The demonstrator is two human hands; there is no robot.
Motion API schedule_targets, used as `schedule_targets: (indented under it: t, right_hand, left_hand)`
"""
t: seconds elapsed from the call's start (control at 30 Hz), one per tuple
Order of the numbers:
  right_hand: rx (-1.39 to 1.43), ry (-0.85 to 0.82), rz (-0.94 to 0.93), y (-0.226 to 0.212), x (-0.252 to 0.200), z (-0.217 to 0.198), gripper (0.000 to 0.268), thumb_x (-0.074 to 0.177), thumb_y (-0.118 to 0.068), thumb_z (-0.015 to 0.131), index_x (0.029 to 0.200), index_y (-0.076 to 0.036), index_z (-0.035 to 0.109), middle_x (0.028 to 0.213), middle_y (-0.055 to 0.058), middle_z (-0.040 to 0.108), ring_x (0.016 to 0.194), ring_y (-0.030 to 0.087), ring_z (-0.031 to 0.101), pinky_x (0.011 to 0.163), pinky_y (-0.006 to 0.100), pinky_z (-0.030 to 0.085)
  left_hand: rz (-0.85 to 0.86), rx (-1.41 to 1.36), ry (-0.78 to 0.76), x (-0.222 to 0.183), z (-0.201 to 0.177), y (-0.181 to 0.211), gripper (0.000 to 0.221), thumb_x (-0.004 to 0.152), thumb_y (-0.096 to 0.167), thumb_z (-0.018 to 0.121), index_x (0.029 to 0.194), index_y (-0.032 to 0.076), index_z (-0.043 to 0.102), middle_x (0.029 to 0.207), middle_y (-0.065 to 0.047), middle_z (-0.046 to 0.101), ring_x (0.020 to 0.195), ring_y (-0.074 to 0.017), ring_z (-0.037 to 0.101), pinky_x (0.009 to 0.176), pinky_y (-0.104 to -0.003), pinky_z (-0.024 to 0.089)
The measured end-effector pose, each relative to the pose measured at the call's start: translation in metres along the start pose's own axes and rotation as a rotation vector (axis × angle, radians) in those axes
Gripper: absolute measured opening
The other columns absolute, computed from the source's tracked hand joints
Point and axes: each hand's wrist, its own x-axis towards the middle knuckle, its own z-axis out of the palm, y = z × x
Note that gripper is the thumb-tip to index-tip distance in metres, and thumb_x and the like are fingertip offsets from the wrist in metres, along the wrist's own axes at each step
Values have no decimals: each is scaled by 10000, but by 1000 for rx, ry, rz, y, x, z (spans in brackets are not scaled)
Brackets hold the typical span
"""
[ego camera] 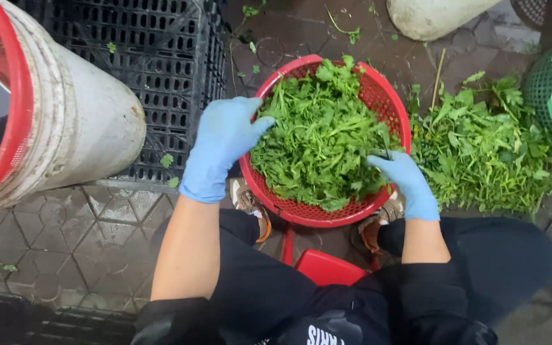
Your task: Sorting and trimming leafy greens in a basket using a knife
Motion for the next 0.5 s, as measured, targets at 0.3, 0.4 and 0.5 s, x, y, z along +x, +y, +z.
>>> schedule_targets:
  t: [0.3, 0.4, 0.5]
  right_hand:
    - [-187, 217, -3, 1, 16, 0, 356, 894, -593, 740, 1085, -294, 772, 1013, 11, 758, 1089, 287, 680, 901, 429, 522]
    - [-289, 324, -17, -10, 37, 2, 332, 917, -587, 699, 1098, -313, 743, 1001, 25, 736, 1068, 305, 681, 889, 456, 525]
    - [-344, 310, -12, -24, 38, 4, 398, 882, -543, 751, 1103, -213, 733, 1045, 93, 732, 1114, 347, 670, 910, 479, 523]
  left_hand:
    - [39, -21, 26, 8, 11, 0, 460, 957, 462, 644, 1267, 132, 725, 1060, -128, 767, 996, -371, 731, 868, -504, 535]
    - [36, -23, 24, 10, 9, 6, 460, 958, 470, 641, 1258, 131, 724, 1045, -139, 764, 989, -380, 729, 865, -520, 535]
    - [27, -26, -2, 11, 9, 7, 464, 960, 477, 629, 1267, 142, 720, 1056, -131, 766, 993, -375, 731, 877, -511, 529]
